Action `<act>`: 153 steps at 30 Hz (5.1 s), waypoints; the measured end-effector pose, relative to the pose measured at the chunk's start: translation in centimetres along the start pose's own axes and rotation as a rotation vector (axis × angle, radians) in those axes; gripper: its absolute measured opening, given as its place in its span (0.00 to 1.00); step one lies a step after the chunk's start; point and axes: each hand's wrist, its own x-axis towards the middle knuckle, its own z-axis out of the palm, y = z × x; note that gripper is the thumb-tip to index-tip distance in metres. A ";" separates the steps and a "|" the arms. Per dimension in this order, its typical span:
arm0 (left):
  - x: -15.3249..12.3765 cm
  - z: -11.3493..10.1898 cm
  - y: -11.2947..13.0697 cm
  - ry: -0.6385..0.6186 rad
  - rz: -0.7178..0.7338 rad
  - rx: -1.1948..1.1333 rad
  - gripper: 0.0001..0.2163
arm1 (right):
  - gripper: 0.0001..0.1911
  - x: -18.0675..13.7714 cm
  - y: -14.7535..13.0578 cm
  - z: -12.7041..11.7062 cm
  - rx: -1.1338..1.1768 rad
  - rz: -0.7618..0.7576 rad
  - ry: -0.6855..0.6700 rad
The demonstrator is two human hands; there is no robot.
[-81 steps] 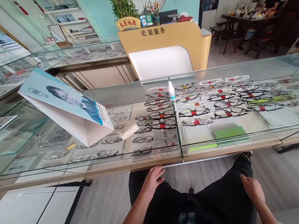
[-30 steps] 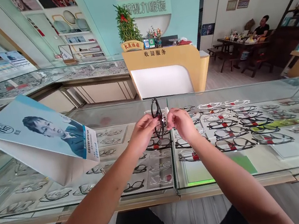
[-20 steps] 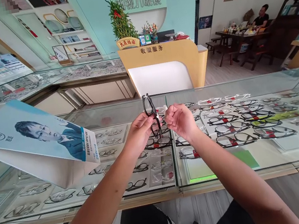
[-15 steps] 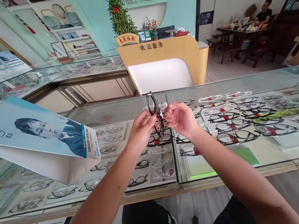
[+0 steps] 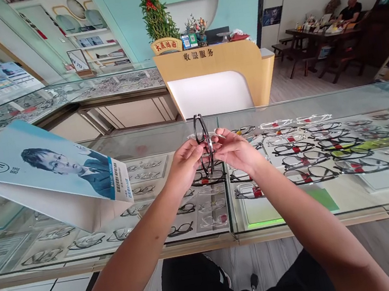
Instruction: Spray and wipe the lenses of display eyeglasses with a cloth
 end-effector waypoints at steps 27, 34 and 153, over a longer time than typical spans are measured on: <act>0.9 -0.6 -0.7 0.077 -0.075 -0.067 0.30 | 0.07 0.6 1.5 -1.7 -1.011 -0.518 0.180; 0.9 -0.6 -0.8 0.071 -0.071 -0.084 0.29 | 0.02 0.2 1.2 -0.9 -0.984 -0.489 0.182; 1.2 -1.2 -0.1 -0.003 -0.057 0.031 0.26 | 0.35 -0.3 0.2 0.0 -1.001 -0.377 0.311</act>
